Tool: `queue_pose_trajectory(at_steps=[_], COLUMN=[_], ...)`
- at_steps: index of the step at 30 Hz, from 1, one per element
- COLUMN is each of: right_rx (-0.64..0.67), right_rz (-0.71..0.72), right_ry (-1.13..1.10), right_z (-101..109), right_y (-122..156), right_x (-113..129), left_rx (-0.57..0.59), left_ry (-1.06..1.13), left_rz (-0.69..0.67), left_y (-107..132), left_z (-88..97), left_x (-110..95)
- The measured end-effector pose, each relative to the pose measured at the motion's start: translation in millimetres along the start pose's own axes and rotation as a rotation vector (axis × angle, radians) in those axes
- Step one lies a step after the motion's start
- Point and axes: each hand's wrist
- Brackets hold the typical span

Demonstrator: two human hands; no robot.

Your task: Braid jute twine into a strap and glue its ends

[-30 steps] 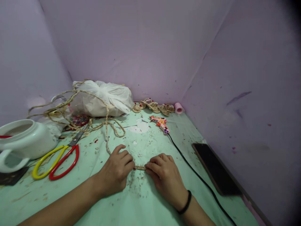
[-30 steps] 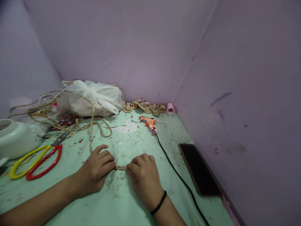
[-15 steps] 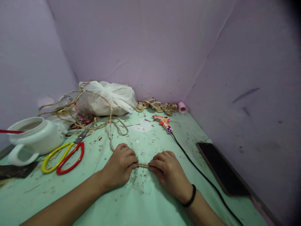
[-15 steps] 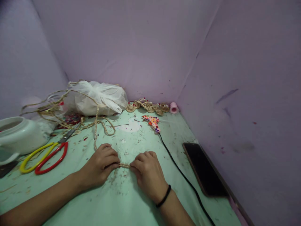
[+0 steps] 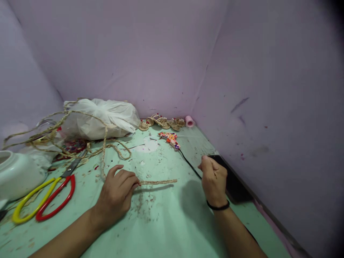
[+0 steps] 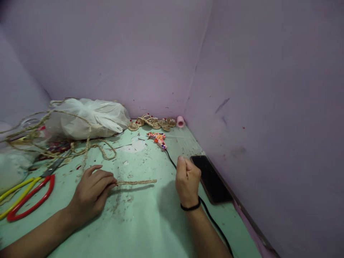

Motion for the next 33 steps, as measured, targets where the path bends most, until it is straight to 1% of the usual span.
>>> queue_pose_trajectory(at_steps=[2,4,6,7,9,11,12,13,14,16,21,25,29,33], right_rx=[-0.028,-0.021,0.045,0.114,0.319,0.539,0.606,0.639,0.642,0.604,0.496,0.449,0.428,0.383], right_rz=[-0.017,-0.025,-0.067,-0.129,-0.349,-0.625,-0.736,-0.819,-0.871,-0.906,-0.916,-0.920,-0.924,-0.932], right_ry=[-0.027,-0.060,-0.139,-0.215,-0.423,-0.632,-0.704,-0.758,-0.794,-0.821,-0.834,-0.867,-0.890,-0.911], right_z=[-0.8,-1.5,-3.5,-5.2,-10.5,-17.5,-21.3,-25.2,-28.9,-35.3,-41.9,-42.7,-44.2,-45.1], right_y=[-2.2,-5.9,-7.2,-6.0,0.8,11.8,17.9,23.6,28.7,35.8,39.0,36.6,37.3,40.0], right_x=[-2.1,-5.2,-6.7,-6.1,-1.5,6.5,10.6,14.3,17.1,19.1,10.4,6.1,5.1,1.5], left_rx=[-0.056,-0.123,-0.175,-0.193,-0.212,-0.218,-0.214,-0.205,-0.194,-0.172,-0.094,-0.076,-0.036,0.057], left_ry=[-0.002,-0.011,-0.032,-0.040,-0.044,-0.038,-0.035,-0.031,-0.027,-0.014,0.037,0.073,0.008,-0.029], left_rz=[-0.019,-0.007,0.014,0.021,0.035,0.062,0.071,0.073,0.070,0.056,0.054,0.027,0.031,0.055], left_y=[0.5,1.2,1.6,1.6,0.9,-0.4,-1.2,-1.9,-2.5,-3.1,-2.0,-1.5,-1.6,-2.9], left_z=[1.5,3.7,6.0,6.8,7.1,5.3,3.8,2.0,0.1,-3.3,-7.5,-8.9,-9.4,-9.2], left_x=[-0.6,0.0,1.6,2.3,2.7,1.0,-0.7,-2.8,-5.1,-9.2,-11.4,-9.0,-9.5,-11.9])
Point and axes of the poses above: each hand's wrist, its own y-axis away from the middle knuckle, its own z-axis out of the back of the hand, x = y × z, and after that the axes turned 7 degrees about -x, right-handed
